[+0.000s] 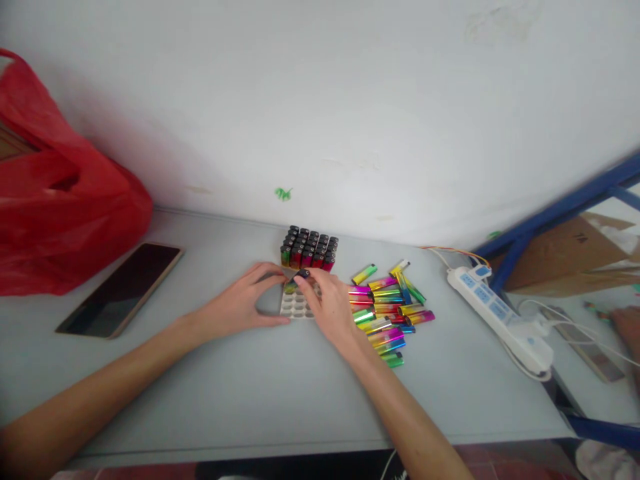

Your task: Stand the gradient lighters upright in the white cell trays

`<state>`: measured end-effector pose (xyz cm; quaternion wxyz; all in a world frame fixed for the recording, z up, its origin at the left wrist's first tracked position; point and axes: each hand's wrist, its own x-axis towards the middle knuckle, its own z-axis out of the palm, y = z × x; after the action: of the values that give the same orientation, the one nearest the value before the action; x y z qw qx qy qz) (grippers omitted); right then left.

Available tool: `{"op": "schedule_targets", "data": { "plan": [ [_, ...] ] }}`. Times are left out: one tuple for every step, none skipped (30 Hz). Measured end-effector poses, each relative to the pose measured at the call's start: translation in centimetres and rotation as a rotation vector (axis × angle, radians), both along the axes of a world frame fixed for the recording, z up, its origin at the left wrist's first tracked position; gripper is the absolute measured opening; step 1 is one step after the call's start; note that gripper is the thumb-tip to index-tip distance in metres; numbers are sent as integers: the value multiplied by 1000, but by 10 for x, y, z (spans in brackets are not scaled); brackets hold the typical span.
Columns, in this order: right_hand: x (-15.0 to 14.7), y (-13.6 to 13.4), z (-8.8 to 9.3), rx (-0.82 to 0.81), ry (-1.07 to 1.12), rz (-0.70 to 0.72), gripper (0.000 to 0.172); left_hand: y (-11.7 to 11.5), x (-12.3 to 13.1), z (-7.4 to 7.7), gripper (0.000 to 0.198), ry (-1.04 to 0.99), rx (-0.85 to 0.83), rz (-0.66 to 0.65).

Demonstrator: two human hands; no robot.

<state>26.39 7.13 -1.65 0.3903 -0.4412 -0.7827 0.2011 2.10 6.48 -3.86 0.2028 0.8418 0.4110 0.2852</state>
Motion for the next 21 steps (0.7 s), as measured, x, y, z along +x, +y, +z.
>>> {"op": "schedule_targets", "data": {
  "plan": [
    [0, 0, -1, 6, -5, 2, 30, 0, 0, 0, 68, -5, -1, 2],
    [1, 1, -2, 15, -10, 0, 30, 0, 0, 0, 68, -8, -3, 3],
    [1, 1, -3, 28, -20, -3, 31, 0, 0, 0, 68, -10, -5, 2],
    [2, 2, -4, 46, -37, -5, 32, 0, 0, 0, 68, -9, -7, 2],
    [2, 3, -5, 69, -60, -3, 33, 0, 0, 0, 68, -5, -7, 3],
    [2, 4, -6, 94, -89, 6, 34, 0, 0, 0, 68, 0, -7, 3],
    [1, 5, -7, 114, -124, 22, 35, 1, 0, 0, 69, 4, -6, 2],
    [0, 6, -7, 126, -165, 42, 35, 1, 0, 0, 69, 6, -6, 2],
    [-1, 6, -6, 127, -213, 58, 34, 1, -1, 0, 69, 7, -4, 1],
    [-3, 7, -5, 123, -264, 61, 32, 2, -1, 0, 69, 7, -2, 1],
    [-6, 7, -4, 117, -317, 52, 31, 2, -1, -1, 69, 8, 1, 2],
    [-9, 6, -2, 110, -367, 33, 30, 2, -1, -1, 69, 10, 5, 3],
    [-12, 5, 0, 104, -404, 13, 29, 2, -2, -1, 69, 14, 7, 5],
    [-14, 3, 3, 98, -426, -2, 28, 2, -2, -1, 69, 15, 8, 5],
    [-15, 1, 5, 92, -428, -8, 28, 2, -3, -1, 69, 16, 8, 4],
    [-14, -2, 7, 87, -412, -10, 29, 2, -3, -2, 70, 14, 6, 1],
    [-11, -4, 8, 80, -381, -10, 32, 3, -3, -2, 70, 11, 7, 1],
    [-6, -6, 9, 72, -341, -11, 34, 3, -4, -3, 69, 10, 7, 4],
    [2, -7, 10, 62, -298, -14, 35, 3, -4, -4, 69, 10, 12, 10],
    [13, -7, 11, 52, -261, -22, 35, 3, -4, -5, 68, 10, 19, 18],
    [26, -5, 11, 45, -234, -40, 33, 4, -5, -5, 67, 9, 24, 25]
  ]
}}
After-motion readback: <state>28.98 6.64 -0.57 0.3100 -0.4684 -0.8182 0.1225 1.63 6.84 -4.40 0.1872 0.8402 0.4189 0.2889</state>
